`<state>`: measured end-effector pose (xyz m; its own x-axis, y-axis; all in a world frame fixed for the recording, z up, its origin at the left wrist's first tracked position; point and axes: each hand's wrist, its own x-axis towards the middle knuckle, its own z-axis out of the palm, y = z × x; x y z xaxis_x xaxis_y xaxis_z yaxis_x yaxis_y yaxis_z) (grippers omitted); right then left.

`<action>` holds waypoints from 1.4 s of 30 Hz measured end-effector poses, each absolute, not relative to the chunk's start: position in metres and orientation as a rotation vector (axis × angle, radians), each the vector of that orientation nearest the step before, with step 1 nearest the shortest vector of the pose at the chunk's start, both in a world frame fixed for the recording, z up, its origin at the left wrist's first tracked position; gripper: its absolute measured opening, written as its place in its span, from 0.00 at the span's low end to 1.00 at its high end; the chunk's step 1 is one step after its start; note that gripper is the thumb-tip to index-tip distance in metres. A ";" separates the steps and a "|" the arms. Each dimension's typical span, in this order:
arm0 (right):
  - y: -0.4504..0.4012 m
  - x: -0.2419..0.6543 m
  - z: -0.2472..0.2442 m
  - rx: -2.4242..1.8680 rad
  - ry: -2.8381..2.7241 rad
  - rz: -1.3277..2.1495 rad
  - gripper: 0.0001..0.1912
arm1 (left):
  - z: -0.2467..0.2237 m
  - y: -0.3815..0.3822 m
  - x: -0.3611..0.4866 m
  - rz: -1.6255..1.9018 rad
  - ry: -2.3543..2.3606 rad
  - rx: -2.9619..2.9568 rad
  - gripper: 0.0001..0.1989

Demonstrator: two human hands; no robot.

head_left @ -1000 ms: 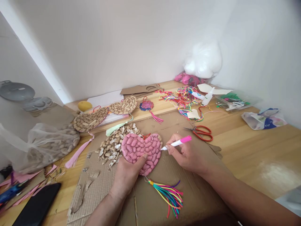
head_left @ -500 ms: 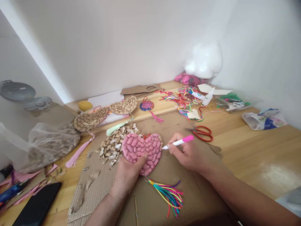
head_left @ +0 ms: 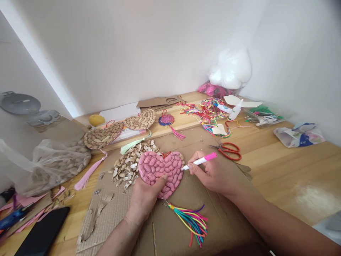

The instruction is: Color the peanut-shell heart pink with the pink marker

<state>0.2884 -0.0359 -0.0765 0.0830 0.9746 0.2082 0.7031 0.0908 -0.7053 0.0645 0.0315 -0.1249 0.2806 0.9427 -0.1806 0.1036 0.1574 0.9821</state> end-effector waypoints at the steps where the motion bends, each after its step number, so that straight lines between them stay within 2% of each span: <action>1: -0.036 0.289 -0.079 -1.672 -1.670 0.481 0.09 | -0.125 0.031 0.065 0.828 1.123 1.262 0.26; 7: -0.035 0.288 -0.092 -1.526 -1.678 0.512 0.08 | -0.125 0.032 0.064 0.841 1.129 1.276 0.27; 13: -0.038 0.288 -0.073 -1.687 -1.678 0.437 0.06 | -0.122 0.032 0.064 0.803 1.149 1.298 0.26; 21: -0.034 0.287 -0.059 -1.726 -1.657 0.522 0.07 | -0.125 0.032 0.063 0.816 1.148 1.276 0.26; 26: -0.030 0.291 -0.065 -1.675 -1.565 0.670 0.07 | -0.123 0.032 0.064 0.822 1.147 1.276 0.25; 34: -0.023 0.299 -0.092 -1.408 -1.282 1.090 0.07 | -0.124 0.032 0.064 0.828 1.144 1.273 0.23; 42: -0.025 0.295 -0.080 -1.549 -1.302 0.993 0.11 | -0.123 0.032 0.064 0.817 1.162 1.275 0.25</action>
